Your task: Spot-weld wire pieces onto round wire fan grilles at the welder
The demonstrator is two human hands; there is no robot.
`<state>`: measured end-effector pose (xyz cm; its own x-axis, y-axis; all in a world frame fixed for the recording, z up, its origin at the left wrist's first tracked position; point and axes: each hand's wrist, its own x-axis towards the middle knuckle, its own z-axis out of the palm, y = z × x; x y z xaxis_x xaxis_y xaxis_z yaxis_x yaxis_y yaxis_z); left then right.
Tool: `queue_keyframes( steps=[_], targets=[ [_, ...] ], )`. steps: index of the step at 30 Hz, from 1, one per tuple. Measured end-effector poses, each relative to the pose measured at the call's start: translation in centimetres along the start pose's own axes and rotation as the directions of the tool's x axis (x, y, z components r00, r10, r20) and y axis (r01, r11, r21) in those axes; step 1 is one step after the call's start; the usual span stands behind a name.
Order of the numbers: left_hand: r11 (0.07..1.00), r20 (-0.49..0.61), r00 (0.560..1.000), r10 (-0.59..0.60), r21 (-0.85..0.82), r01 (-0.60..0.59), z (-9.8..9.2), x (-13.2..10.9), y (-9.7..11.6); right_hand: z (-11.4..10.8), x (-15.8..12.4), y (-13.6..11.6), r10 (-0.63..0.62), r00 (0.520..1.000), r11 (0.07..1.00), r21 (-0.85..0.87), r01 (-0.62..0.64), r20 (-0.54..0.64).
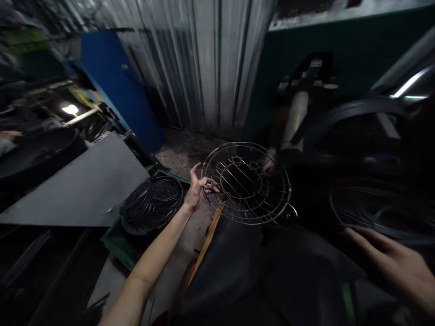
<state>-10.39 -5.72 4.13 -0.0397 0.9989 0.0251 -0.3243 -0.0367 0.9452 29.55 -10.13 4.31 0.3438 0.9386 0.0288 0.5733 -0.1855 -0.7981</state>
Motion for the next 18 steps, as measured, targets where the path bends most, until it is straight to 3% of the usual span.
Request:
queue_keyframes(
  steps=[3,7,9,11,15,18],
  targets=[
    [1.0,0.023,1.0,-0.002,0.015,0.002,-0.3,-0.6,0.9,-0.4,-0.1,-1.6,0.127,0.986,0.991,0.02,-0.13,0.112],
    [0.982,0.133,0.973,-0.187,0.011,0.187,-1.5,3.8,2.1,-1.5,-0.7,-1.2,0.143,0.973,0.989,0.001,-0.145,0.183],
    [0.976,0.179,0.959,-0.219,0.044,0.215,-1.7,5.3,2.4,-2.2,-1.0,-0.3,0.146,0.967,0.989,-0.048,-0.139,0.206],
    [0.989,0.176,0.974,-0.144,0.043,0.138,-1.6,5.0,2.3,-2.8,-1.1,0.7,0.174,0.964,0.983,-0.092,-0.158,0.2],
    [0.996,0.091,0.995,0.034,0.08,-0.041,-0.7,1.1,2.1,-3.2,-0.8,1.6,0.21,0.936,0.975,-0.132,-0.178,0.284],
    [0.967,0.104,0.991,0.079,0.233,-0.102,0.5,0.8,4.2,-3.2,-0.6,0.7,0.147,0.927,0.984,-0.15,-0.1,0.344]
  ],
)
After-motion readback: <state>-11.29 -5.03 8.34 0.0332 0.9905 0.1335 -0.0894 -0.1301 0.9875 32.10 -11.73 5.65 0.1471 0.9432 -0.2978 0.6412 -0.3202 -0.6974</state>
